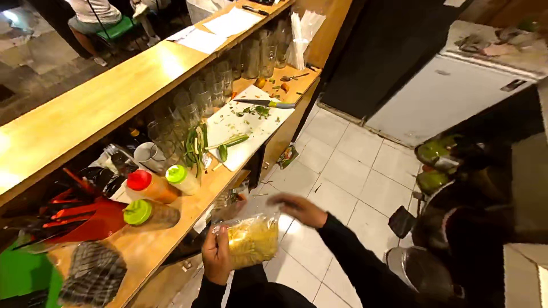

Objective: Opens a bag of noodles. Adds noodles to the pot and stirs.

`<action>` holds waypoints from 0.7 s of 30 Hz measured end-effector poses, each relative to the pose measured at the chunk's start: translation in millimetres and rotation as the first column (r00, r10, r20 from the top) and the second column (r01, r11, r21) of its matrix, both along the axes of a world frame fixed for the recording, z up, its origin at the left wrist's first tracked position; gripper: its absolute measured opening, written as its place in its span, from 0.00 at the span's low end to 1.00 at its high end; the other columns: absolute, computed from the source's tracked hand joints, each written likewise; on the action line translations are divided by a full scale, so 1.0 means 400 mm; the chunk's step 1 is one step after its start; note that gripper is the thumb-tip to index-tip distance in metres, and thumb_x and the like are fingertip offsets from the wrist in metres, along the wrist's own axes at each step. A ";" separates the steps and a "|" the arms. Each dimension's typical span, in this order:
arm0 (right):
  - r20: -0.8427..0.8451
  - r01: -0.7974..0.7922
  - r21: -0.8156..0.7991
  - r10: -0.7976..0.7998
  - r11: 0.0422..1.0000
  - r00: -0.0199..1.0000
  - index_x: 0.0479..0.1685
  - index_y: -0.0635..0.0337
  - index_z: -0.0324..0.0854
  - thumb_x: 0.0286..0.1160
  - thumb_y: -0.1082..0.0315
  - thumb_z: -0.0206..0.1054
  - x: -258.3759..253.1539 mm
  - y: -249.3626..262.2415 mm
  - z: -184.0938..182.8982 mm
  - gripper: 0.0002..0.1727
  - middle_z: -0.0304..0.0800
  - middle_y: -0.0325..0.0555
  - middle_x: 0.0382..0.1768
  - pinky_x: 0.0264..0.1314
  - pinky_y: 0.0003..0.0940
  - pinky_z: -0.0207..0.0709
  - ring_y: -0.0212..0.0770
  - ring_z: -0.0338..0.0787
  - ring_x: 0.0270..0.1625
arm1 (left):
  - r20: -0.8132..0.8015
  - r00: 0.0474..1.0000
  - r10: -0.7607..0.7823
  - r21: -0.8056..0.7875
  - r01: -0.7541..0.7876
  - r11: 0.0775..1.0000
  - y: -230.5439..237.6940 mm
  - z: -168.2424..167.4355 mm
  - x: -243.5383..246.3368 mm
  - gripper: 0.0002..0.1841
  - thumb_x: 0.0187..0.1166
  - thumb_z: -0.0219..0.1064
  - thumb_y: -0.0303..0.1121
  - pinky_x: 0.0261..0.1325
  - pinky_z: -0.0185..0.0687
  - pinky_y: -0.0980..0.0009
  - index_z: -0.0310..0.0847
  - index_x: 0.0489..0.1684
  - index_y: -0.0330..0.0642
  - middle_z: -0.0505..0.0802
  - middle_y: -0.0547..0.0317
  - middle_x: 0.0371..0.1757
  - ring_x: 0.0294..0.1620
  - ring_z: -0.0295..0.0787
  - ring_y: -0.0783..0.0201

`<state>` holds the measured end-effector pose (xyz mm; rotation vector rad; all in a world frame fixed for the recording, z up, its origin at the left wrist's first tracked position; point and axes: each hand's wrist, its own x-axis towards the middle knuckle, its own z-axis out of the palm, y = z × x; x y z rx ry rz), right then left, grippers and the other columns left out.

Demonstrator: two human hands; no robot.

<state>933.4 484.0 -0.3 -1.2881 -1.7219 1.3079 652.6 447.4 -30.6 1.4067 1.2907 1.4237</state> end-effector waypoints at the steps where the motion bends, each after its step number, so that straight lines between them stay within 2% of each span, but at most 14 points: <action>1: 0.097 0.086 0.072 -0.093 0.994 0.991 0.66 0.65 0.83 0.86 0.64 0.61 0.051 0.109 0.006 0.18 0.91 0.52 0.63 0.67 0.41 0.85 0.42 0.91 0.63 | -0.028 0.999 0.020 -0.019 -0.020 1.000 0.033 -0.007 0.022 0.14 0.86 0.54 0.27 0.55 0.85 0.82 0.83 0.47 0.25 0.93 0.65 0.41 0.46 0.88 0.85; 3: 0.288 0.233 0.201 -0.285 0.951 0.914 0.66 0.65 0.83 0.86 0.62 0.64 0.145 0.331 -0.005 0.19 0.91 0.56 0.62 0.67 0.51 0.85 0.50 0.92 0.63 | -0.081 0.996 0.021 -0.038 -0.025 0.999 0.099 -0.030 0.065 0.16 0.88 0.53 0.30 0.55 0.85 0.83 0.84 0.47 0.25 0.94 0.63 0.41 0.46 0.88 0.85; 6: 0.491 0.291 0.326 -0.425 0.899 0.760 0.69 0.67 0.82 0.80 0.60 0.71 0.262 0.645 -0.042 0.24 0.83 0.67 0.69 0.74 0.64 0.76 0.66 0.83 0.71 | -0.126 0.992 0.000 -0.015 -0.002 1.000 0.227 -0.053 0.136 0.19 0.91 0.51 0.34 0.60 0.85 0.79 0.84 0.50 0.24 0.95 0.58 0.46 0.51 0.90 0.82; 8: 0.601 0.238 0.324 -0.393 0.916 0.696 0.70 0.66 0.82 0.72 0.62 0.76 0.328 0.820 -0.068 0.28 0.79 0.71 0.72 0.77 0.72 0.69 0.73 0.76 0.76 | -0.131 0.991 0.008 -0.003 -0.009 1.000 0.312 -0.047 0.205 0.20 0.92 0.51 0.37 0.62 0.85 0.76 0.83 0.52 0.27 0.95 0.57 0.50 0.54 0.90 0.79; 10: 0.708 0.134 0.253 -0.278 0.958 0.650 0.71 0.65 0.82 0.69 0.62 0.80 0.371 0.944 -0.110 0.30 0.79 0.72 0.72 0.76 0.76 0.67 0.77 0.74 0.76 | -0.148 0.989 0.009 -0.004 -0.010 1.000 0.394 -0.016 0.252 0.18 0.93 0.50 0.35 0.65 0.85 0.74 0.82 0.56 0.29 0.95 0.58 0.54 0.58 0.90 0.77; 12: 0.736 0.060 0.187 -0.180 0.981 0.653 0.70 0.63 0.84 0.72 0.63 0.78 0.390 1.015 -0.128 0.27 0.81 0.72 0.69 0.71 0.77 0.68 0.77 0.76 0.74 | -0.169 0.985 0.035 0.016 -0.033 0.999 0.477 0.011 0.292 0.18 0.93 0.51 0.35 0.62 0.86 0.76 0.81 0.57 0.27 0.94 0.58 0.52 0.55 0.90 0.78; 14: 0.734 -0.010 0.139 -0.096 0.990 0.673 0.70 0.66 0.82 0.76 0.65 0.73 0.408 1.059 -0.129 0.24 0.81 0.73 0.67 0.71 0.75 0.72 0.75 0.77 0.73 | -0.198 0.978 0.062 0.015 -0.060 0.998 0.548 0.032 0.326 0.17 0.92 0.51 0.34 0.58 0.86 0.79 0.81 0.56 0.27 0.94 0.59 0.49 0.51 0.89 0.81; 17: 0.734 -0.033 0.082 -0.038 0.996 0.678 0.77 0.67 0.76 0.83 0.65 0.64 0.441 1.096 -0.119 0.25 0.78 0.72 0.73 0.72 0.71 0.74 0.73 0.80 0.74 | -0.251 0.959 0.133 -0.034 -0.146 0.989 0.623 0.070 0.356 0.17 0.91 0.52 0.33 0.58 0.86 0.79 0.82 0.55 0.26 0.94 0.61 0.46 0.50 0.89 0.83; 18: 0.727 -0.033 0.061 -0.021 0.998 0.686 0.76 0.68 0.75 0.86 0.65 0.61 0.460 1.097 -0.107 0.24 0.80 0.71 0.71 0.68 0.71 0.76 0.72 0.84 0.70 | -0.244 0.958 0.152 -0.048 -0.168 0.985 0.631 0.082 0.363 0.17 0.92 0.52 0.33 0.59 0.86 0.79 0.81 0.57 0.26 0.94 0.64 0.47 0.51 0.89 0.84; 19: 0.707 -0.045 0.052 -0.005 0.998 0.707 0.74 0.69 0.76 0.86 0.65 0.60 0.484 1.088 -0.096 0.23 0.83 0.71 0.67 0.65 0.72 0.78 0.72 0.87 0.65 | -0.248 0.952 0.180 -0.062 -0.201 0.978 0.628 0.092 0.370 0.16 0.92 0.52 0.32 0.55 0.87 0.80 0.81 0.56 0.26 0.93 0.65 0.45 0.47 0.89 0.84; 20: 0.675 -0.075 0.069 0.009 0.995 0.738 0.71 0.70 0.78 0.86 0.64 0.60 0.518 1.077 -0.086 0.21 0.85 0.72 0.62 0.62 0.73 0.79 0.71 0.88 0.61 | -0.251 0.942 0.222 -0.060 -0.244 0.968 0.626 0.098 0.379 0.15 0.92 0.52 0.33 0.49 0.87 0.81 0.81 0.55 0.29 0.92 0.68 0.41 0.41 0.88 0.85; 21: 0.640 -0.118 0.116 0.017 0.986 0.769 0.67 0.69 0.80 0.85 0.64 0.61 0.555 1.080 -0.075 0.20 0.87 0.70 0.58 0.59 0.73 0.80 0.70 0.90 0.56 | -0.250 0.933 0.260 -0.044 -0.279 0.959 0.624 0.099 0.383 0.14 0.93 0.51 0.34 0.47 0.87 0.82 0.82 0.54 0.35 0.92 0.73 0.40 0.40 0.87 0.86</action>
